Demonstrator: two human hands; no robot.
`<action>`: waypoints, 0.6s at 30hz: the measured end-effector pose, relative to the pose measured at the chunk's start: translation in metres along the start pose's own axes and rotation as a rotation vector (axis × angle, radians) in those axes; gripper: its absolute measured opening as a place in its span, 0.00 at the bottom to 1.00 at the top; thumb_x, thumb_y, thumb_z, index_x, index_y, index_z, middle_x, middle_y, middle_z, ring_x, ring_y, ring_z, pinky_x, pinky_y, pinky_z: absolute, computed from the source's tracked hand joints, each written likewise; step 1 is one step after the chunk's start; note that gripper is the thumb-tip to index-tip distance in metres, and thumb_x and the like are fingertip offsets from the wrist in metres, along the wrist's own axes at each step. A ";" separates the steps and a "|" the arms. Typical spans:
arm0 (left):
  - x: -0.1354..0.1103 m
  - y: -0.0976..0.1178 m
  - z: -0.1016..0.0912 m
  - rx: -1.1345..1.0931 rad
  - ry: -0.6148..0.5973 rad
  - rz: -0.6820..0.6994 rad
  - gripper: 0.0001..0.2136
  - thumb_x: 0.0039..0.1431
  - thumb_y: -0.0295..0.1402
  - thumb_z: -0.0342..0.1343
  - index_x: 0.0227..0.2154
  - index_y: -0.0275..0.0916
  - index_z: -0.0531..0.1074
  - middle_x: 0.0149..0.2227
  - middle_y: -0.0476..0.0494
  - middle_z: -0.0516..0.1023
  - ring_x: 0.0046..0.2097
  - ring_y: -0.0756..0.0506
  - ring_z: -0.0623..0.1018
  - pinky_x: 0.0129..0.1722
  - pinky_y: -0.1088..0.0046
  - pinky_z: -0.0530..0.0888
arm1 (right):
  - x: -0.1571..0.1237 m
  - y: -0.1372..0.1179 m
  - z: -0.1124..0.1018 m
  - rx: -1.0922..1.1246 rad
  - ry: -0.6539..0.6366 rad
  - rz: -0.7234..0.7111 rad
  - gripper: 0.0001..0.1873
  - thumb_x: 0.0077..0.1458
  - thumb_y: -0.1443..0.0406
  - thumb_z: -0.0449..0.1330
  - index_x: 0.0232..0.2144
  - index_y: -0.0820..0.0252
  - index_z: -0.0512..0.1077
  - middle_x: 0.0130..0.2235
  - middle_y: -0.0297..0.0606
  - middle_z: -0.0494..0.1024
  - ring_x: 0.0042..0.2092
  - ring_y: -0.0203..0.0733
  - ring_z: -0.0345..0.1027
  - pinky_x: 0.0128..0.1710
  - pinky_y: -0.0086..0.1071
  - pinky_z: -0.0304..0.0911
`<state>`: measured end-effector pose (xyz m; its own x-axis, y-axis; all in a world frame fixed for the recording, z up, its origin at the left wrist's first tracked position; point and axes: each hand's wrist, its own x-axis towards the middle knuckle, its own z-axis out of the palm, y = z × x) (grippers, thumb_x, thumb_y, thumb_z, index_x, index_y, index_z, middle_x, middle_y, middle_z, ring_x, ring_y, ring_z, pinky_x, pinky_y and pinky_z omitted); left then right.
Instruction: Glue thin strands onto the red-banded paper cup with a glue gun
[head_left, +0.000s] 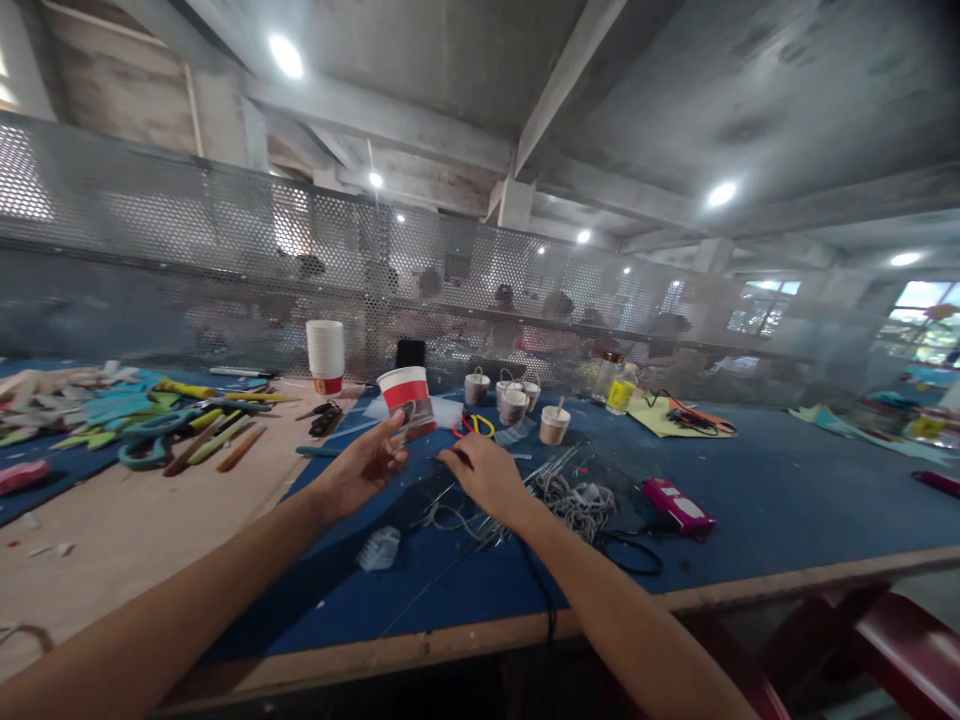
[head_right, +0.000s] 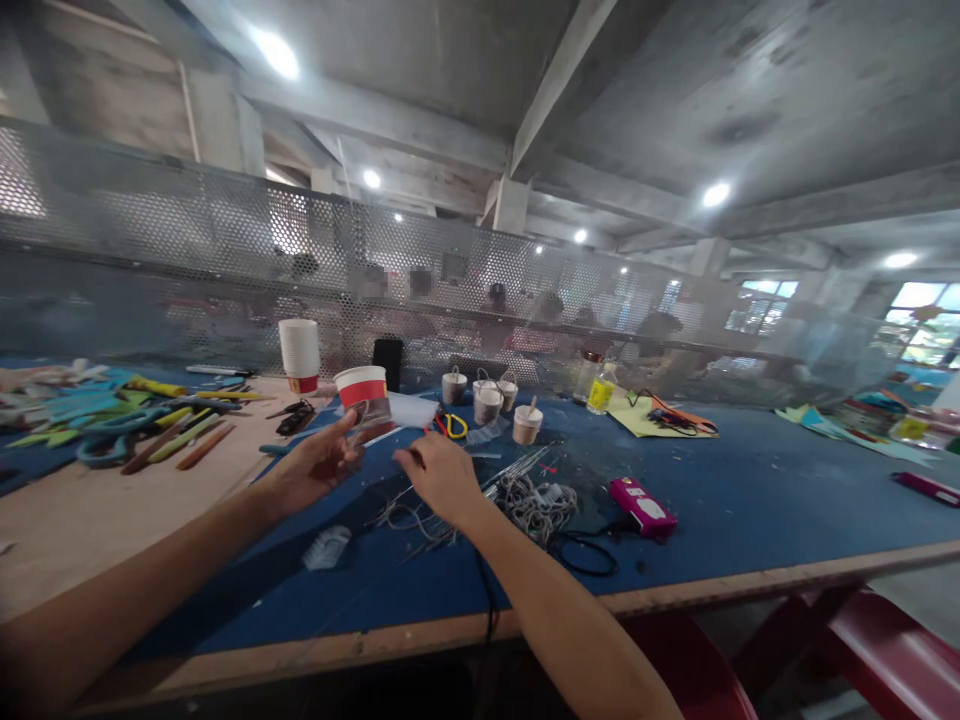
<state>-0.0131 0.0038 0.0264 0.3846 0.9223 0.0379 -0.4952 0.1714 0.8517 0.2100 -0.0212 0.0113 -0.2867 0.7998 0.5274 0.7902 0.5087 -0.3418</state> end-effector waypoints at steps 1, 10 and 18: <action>0.000 0.000 0.000 -0.007 -0.005 -0.002 0.15 0.59 0.39 0.68 0.46 0.39 0.79 0.44 0.39 0.84 0.22 0.56 0.71 0.18 0.81 0.70 | 0.002 0.003 -0.005 -0.056 0.014 0.087 0.16 0.70 0.54 0.56 0.41 0.57 0.79 0.43 0.42 0.81 0.45 0.45 0.75 0.46 0.34 0.63; -0.002 -0.003 0.002 -0.030 0.001 0.009 0.11 0.58 0.36 0.70 0.37 0.38 0.75 0.36 0.42 0.83 0.22 0.55 0.71 0.21 0.81 0.71 | 0.004 0.029 -0.019 -0.386 -0.381 0.393 0.27 0.59 0.45 0.64 0.43 0.62 0.81 0.47 0.59 0.83 0.51 0.63 0.78 0.47 0.44 0.68; -0.003 0.000 0.006 -0.033 -0.022 0.014 0.12 0.56 0.37 0.70 0.34 0.37 0.73 0.29 0.47 0.78 0.22 0.54 0.69 0.21 0.78 0.69 | 0.006 0.060 -0.018 -0.181 -0.301 0.431 0.17 0.56 0.51 0.64 0.28 0.58 0.78 0.30 0.41 0.82 0.36 0.48 0.77 0.34 0.33 0.63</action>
<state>-0.0100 -0.0011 0.0298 0.3946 0.9168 0.0616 -0.5258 0.1703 0.8334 0.2655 0.0085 0.0077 -0.0378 0.9927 0.1144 0.9430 0.0733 -0.3245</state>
